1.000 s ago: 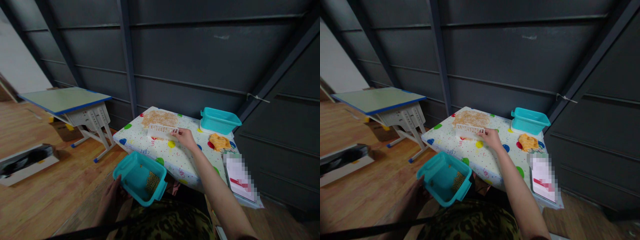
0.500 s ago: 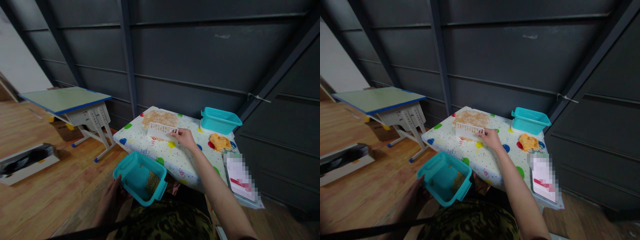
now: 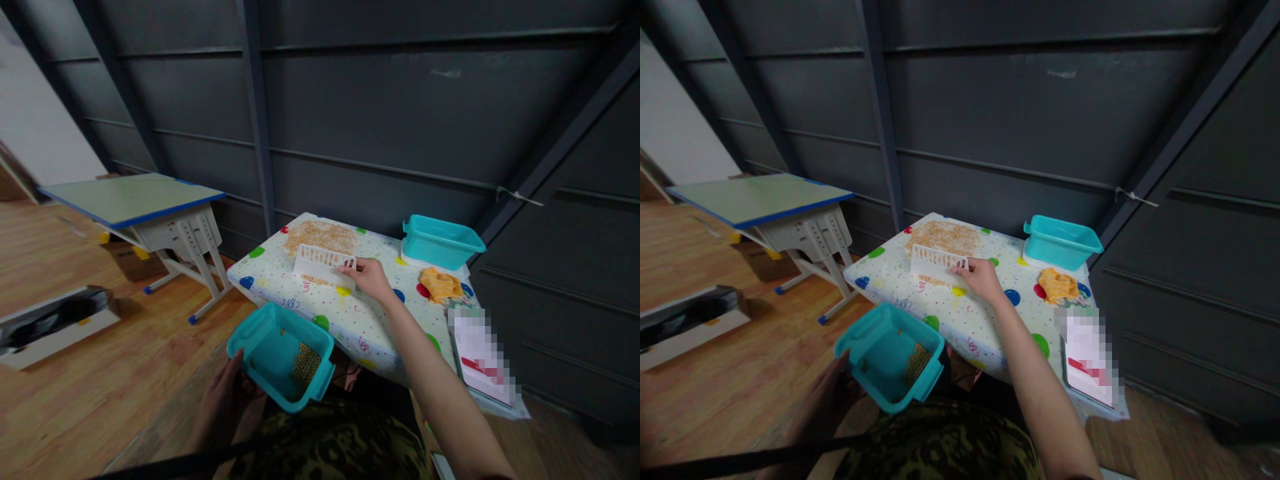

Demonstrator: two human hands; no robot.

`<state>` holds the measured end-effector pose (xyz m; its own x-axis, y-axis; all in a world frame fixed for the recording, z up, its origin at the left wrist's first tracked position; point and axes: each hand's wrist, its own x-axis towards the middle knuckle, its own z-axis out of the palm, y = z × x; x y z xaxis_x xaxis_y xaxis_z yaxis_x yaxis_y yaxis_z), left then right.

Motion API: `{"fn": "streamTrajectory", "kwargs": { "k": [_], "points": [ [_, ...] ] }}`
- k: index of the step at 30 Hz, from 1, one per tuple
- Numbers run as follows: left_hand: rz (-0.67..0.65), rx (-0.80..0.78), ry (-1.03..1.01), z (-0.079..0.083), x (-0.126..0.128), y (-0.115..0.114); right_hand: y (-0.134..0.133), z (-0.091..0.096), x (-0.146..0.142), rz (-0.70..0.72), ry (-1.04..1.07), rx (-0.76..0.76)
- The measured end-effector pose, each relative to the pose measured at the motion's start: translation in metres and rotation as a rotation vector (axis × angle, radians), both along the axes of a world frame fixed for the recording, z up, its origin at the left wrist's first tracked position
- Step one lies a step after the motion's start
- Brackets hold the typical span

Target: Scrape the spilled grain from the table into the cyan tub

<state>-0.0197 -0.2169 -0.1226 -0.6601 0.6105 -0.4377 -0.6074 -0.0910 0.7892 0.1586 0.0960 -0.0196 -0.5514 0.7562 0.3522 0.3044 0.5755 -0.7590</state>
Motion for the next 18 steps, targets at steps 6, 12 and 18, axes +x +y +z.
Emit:
{"fn": "streamTrajectory", "kwargs": {
  "k": [6,12,18],
  "points": [
    [-0.008,0.014,0.008,0.002,0.002,0.001,-0.005,0.001,-0.002,-0.016,-0.010,-0.011],
    [0.017,0.007,0.004,0.003,0.004,0.003,-0.017,0.003,0.002,-0.027,-0.065,0.026],
    [0.039,0.027,-0.024,-0.006,0.001,0.006,-0.039,0.005,0.011,-0.142,-0.105,0.157]
  ]
}}
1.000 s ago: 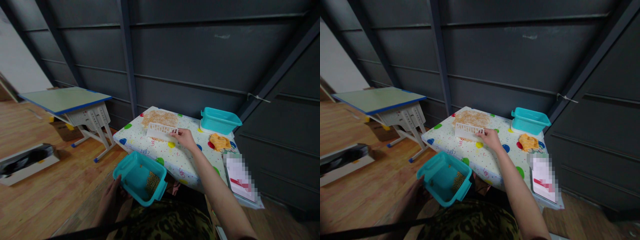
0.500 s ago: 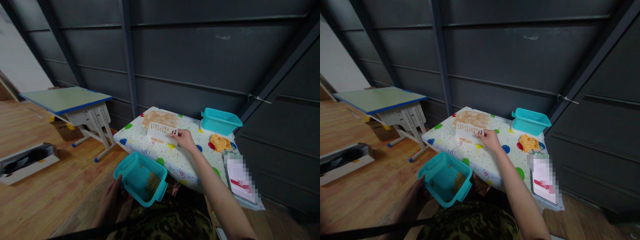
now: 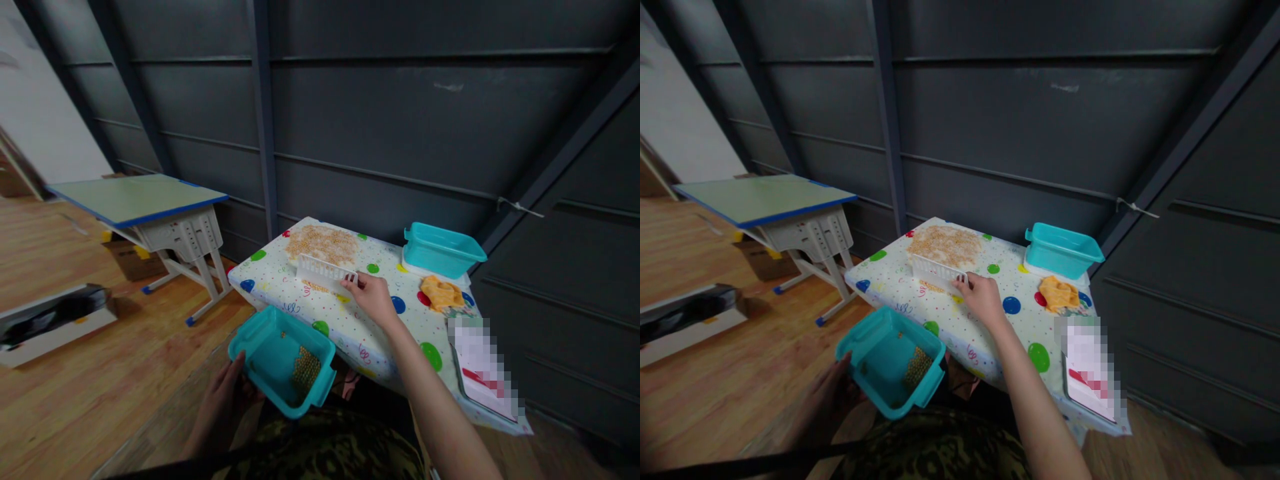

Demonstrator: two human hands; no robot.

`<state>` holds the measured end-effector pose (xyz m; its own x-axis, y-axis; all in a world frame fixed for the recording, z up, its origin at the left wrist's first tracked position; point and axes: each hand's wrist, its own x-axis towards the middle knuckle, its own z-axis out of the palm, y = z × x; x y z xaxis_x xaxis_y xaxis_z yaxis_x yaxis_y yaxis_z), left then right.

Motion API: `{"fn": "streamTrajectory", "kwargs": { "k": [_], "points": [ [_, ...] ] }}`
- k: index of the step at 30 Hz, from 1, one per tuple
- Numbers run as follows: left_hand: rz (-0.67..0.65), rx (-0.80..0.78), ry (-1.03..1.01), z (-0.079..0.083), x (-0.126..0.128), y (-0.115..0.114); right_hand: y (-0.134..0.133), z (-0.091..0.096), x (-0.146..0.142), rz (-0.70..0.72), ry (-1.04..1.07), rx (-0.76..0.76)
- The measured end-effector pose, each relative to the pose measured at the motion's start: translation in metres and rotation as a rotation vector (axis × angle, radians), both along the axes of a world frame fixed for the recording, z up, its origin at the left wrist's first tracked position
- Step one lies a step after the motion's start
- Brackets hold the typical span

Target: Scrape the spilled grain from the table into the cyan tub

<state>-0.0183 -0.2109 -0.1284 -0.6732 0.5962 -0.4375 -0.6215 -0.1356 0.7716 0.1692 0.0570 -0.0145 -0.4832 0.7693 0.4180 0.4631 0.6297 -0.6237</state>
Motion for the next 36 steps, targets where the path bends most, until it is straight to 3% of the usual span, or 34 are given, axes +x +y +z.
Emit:
{"fn": "streamTrajectory", "kwargs": {
  "k": [15,20,29,36],
  "points": [
    [-0.003,0.019,0.013,0.024,0.011,0.005,-0.079,-0.017,0.032,-0.249,0.019,0.324],
    [-0.007,0.053,-0.006,0.022,0.011,0.007,-0.098,-0.018,0.038,-0.318,0.015,0.358],
    [-0.031,0.026,-0.008,0.019,0.014,0.008,-0.105,-0.012,0.021,-0.281,-0.015,0.373],
    [-0.035,0.064,0.000,0.014,0.012,0.006,-0.115,-0.010,0.027,-0.276,0.046,0.378]
  ]
}}
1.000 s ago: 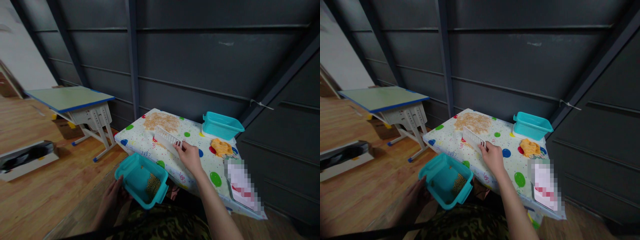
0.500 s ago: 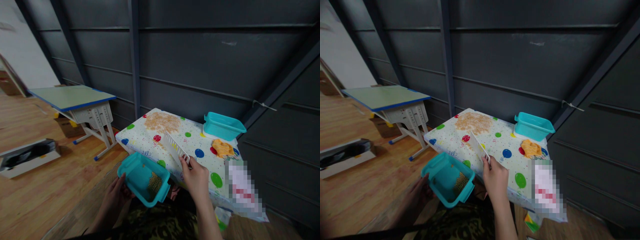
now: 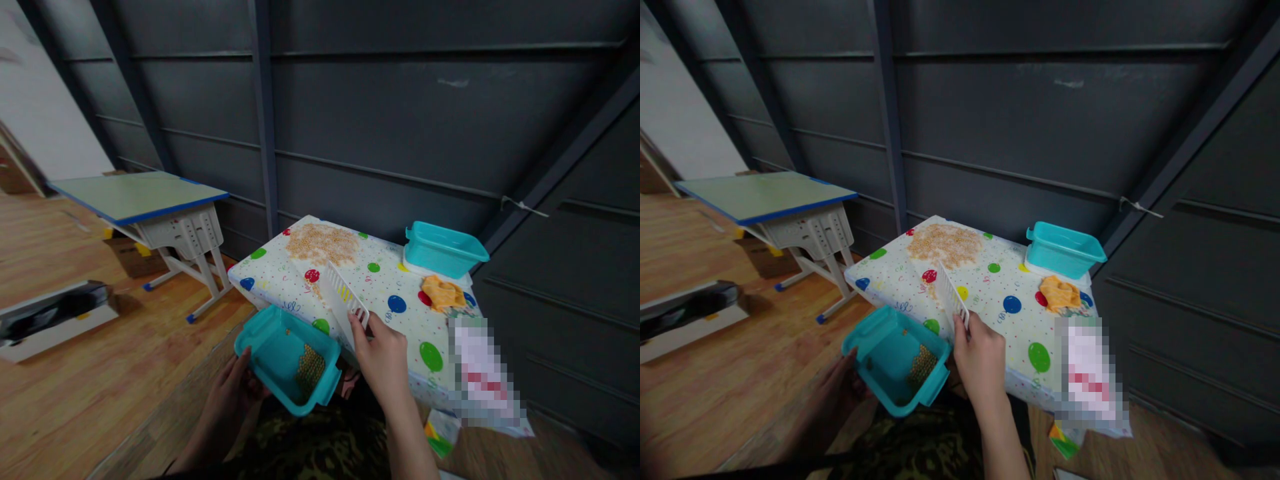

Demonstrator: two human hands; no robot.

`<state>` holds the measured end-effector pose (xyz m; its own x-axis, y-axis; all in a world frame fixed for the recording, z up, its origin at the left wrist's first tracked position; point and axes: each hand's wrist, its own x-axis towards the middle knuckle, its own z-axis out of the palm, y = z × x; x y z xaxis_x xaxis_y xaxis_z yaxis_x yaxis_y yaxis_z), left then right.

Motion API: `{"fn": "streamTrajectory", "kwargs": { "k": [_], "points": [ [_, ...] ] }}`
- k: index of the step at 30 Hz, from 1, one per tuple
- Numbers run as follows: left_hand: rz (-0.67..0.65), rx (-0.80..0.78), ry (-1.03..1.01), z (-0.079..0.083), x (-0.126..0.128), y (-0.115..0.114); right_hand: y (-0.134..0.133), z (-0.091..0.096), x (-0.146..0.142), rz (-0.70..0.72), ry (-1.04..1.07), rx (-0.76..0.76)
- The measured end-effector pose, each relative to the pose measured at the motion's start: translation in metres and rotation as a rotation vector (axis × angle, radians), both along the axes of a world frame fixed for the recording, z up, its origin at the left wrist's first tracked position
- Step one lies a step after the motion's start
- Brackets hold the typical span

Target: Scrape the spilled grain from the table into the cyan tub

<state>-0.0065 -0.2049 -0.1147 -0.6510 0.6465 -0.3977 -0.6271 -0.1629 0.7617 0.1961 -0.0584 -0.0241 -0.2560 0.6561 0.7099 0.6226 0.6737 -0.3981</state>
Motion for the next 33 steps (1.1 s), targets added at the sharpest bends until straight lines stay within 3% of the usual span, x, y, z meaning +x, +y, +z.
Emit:
{"fn": "streamTrajectory", "kwargs": {
  "k": [13,26,33],
  "points": [
    [0.015,-0.048,-0.009,0.000,-0.007,-0.001,-0.014,0.006,0.002,0.113,0.036,-0.042],
    [-0.001,-0.047,0.019,0.005,-0.009,-0.004,-0.025,0.004,-0.005,0.162,0.044,0.010],
    [0.020,-0.047,0.008,0.002,-0.011,-0.003,-0.028,0.001,-0.006,0.229,0.064,-0.131]
  ]
}}
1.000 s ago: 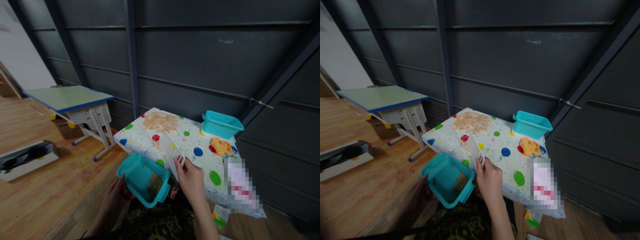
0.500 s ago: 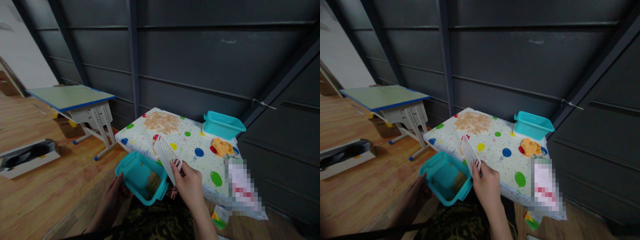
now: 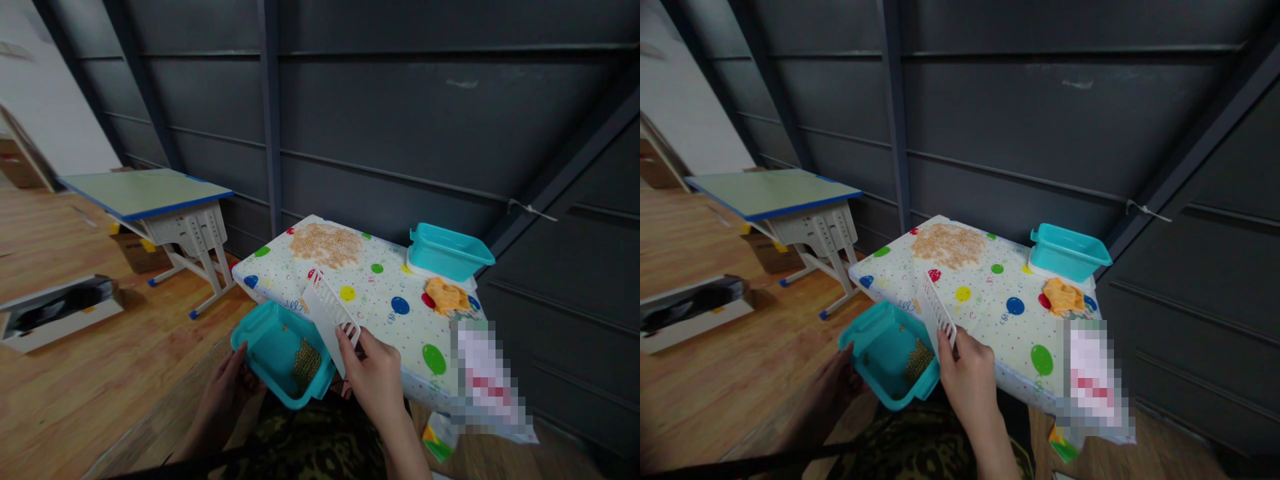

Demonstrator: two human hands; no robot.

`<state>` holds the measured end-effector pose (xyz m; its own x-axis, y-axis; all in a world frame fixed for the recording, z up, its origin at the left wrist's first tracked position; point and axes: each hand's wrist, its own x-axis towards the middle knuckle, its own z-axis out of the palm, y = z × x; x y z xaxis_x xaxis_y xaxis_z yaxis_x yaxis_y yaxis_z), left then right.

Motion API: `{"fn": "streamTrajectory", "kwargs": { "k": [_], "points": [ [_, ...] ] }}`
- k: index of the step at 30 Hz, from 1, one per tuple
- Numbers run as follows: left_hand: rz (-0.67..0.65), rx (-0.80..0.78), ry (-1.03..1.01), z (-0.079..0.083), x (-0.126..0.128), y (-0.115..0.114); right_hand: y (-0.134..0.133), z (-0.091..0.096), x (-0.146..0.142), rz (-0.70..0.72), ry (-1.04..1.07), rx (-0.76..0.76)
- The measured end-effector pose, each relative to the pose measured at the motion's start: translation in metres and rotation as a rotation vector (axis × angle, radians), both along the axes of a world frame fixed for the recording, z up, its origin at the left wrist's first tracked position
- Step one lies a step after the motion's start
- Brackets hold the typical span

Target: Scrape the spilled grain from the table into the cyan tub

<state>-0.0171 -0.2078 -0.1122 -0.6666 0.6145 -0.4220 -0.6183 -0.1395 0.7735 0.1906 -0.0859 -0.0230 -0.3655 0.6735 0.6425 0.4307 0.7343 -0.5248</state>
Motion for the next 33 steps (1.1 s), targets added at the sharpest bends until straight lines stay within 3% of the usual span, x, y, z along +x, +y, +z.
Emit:
{"fn": "streamTrajectory", "kwargs": {
  "k": [11,21,27,33],
  "points": [
    [-0.023,0.038,0.000,-0.011,-0.007,0.000,-0.001,0.004,0.002,0.037,0.054,-0.017],
    [-0.001,0.037,-0.013,-0.014,-0.008,0.001,0.032,0.004,-0.001,-0.220,-0.028,0.088],
    [0.016,0.001,-0.024,-0.021,-0.015,0.002,0.049,0.002,-0.015,-0.158,-0.114,0.118],
    [0.033,0.006,-0.013,-0.021,-0.016,0.003,0.043,0.000,-0.017,-0.154,-0.084,0.073]
  ]
}}
